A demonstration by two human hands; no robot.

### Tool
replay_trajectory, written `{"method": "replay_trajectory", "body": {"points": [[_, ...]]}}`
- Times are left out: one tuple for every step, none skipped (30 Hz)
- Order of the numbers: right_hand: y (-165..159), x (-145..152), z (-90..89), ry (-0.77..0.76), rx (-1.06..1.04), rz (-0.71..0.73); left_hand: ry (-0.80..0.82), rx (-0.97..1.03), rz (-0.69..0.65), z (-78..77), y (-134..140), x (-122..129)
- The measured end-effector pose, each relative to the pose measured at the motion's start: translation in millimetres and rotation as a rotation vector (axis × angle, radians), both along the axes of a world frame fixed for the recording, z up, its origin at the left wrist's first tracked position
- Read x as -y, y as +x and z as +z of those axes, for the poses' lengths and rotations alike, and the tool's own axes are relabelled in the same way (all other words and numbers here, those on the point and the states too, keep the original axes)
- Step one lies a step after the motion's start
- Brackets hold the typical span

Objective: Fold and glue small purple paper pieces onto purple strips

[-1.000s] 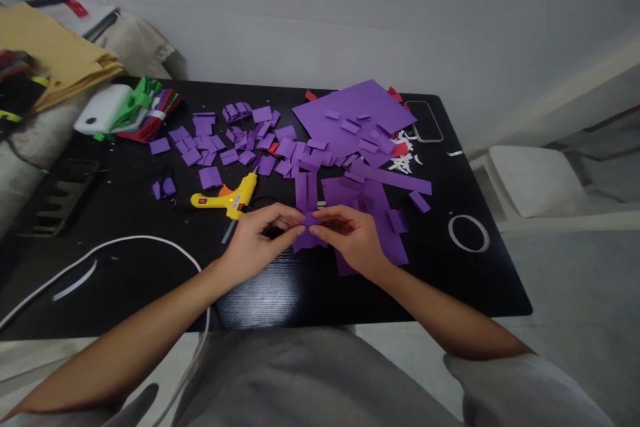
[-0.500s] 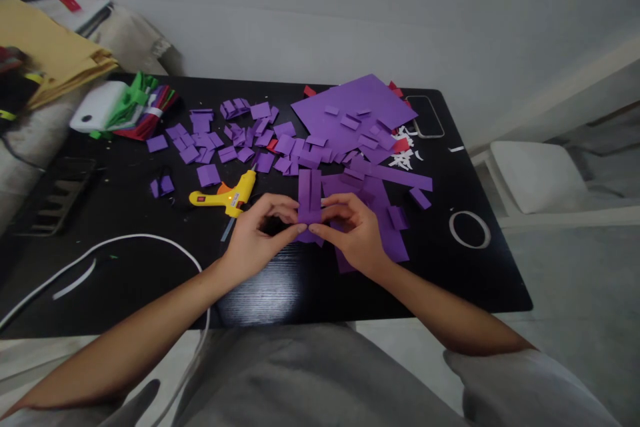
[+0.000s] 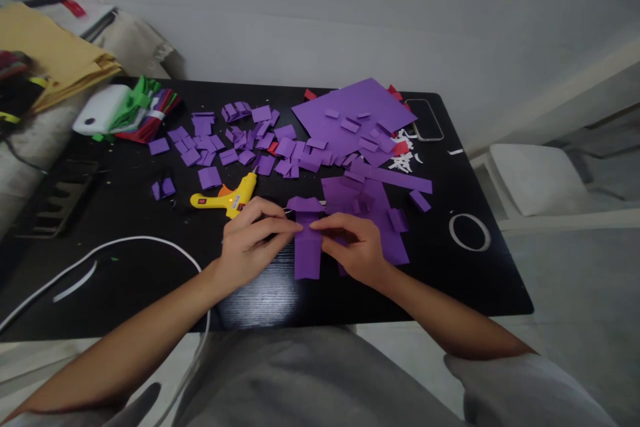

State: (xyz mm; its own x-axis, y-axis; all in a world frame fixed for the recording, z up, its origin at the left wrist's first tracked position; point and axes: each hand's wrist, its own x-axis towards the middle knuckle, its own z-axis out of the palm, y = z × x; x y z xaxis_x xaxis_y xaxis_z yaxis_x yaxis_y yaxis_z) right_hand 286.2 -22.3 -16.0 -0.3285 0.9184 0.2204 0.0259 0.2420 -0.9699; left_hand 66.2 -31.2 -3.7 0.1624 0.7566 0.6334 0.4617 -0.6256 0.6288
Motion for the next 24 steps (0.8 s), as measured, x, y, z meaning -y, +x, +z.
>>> {"method": "replay_trajectory", "body": {"points": [[0.1,-0.4,0.0,0.001,0.008,-0.003,-0.009,0.001,0.001,-0.6,0.3,0.4],[0.2,-0.9,-0.2,-0.001,0.014,-0.007,-0.025,0.003,-0.001,-1.1,0.7,0.7],[0.2,-1.4,-0.4,0.000,0.017,-0.012,-0.046,0.007,-0.014,-1.5,1.0,1.0],[0.2,-1.9,-0.7,0.005,0.018,-0.019,-0.070,0.012,-0.036,-1.8,1.2,1.2],[0.1,-2.3,-0.9,0.013,0.015,-0.027,-0.090,0.016,-0.067,-2.2,1.3,1.4],[0.0,-2.6,-1.1,0.020,0.011,-0.035,-0.110,0.018,-0.101,-2.5,1.3,1.6],[0.0,-2.8,-1.2,0.027,0.007,-0.042,-0.125,0.019,-0.129,-2.9,1.2,1.8],[0.0,-2.9,-1.2,0.033,0.002,-0.047,-0.133,0.020,-0.151,-3.1,1.0,1.9],[0.0,-3.0,-1.2,0.041,-0.001,-0.052,-0.136,0.023,-0.166,-3.2,0.9,1.9],[0.1,-2.9,-1.1,0.047,0.000,-0.054,-0.138,0.028,-0.173,-3.1,0.9,1.9],[0.3,-2.9,-1.1,0.053,0.003,-0.057,-0.141,0.034,-0.176,-2.8,1.0,1.8],[0.5,-2.7,-1.3,0.060,0.011,-0.060,-0.142,0.043,-0.176,-2.3,1.2,1.7],[0.8,-2.5,-1.5,0.065,0.021,-0.063,-0.145,0.051,-0.176,-1.6,1.5,1.5],[1.1,-2.3,-1.9,0.068,0.031,-0.068,-0.148,0.060,-0.174,-0.8,1.9,1.2],[1.4,-2.0,-2.5,0.070,0.039,-0.072,-0.149,0.067,-0.173,0.0,2.2,1.0],[1.6,-1.7,-3.1,0.072,0.041,-0.073,-0.150,0.074,-0.171,0.6,2.5,0.7],[1.8,-1.4,-3.7,0.071,0.039,-0.074,-0.151,0.080,-0.167,1.1,2.7,0.6],[1.9,-1.2,-4.3,0.066,0.034,-0.075,-0.151,0.084,-0.162,1.3,2.7,0.5],[1.9,-1.0,-4.8,0.062,0.028,-0.075,-0.154,0.086,-0.157,1.3,2.6,0.6],[1.9,-0.9,-5.3,0.056,0.021,-0.076,-0.157,0.085,-0.153,0.9,2.3,0.7],[1.9,-0.8,-5.6,0.051,0.015,-0.077,-0.164,0.082,-0.150,0.4,1.9,0.9],[1.8,-0.9,-5.9,0.049,0.010,-0.077,-0.169,0.080,-0.149,-0.3,1.5,1.2],[1.6,-0.9,-6.1,0.047,0.005,-0.079,-0.173,0.079,-0.152,-1.1,1.1,1.5],[1.4,-1.1,-6.2,0.045,-0.002,-0.080,-0.174,0.078,-0.154,-1.9,0.8,1.9]]}}
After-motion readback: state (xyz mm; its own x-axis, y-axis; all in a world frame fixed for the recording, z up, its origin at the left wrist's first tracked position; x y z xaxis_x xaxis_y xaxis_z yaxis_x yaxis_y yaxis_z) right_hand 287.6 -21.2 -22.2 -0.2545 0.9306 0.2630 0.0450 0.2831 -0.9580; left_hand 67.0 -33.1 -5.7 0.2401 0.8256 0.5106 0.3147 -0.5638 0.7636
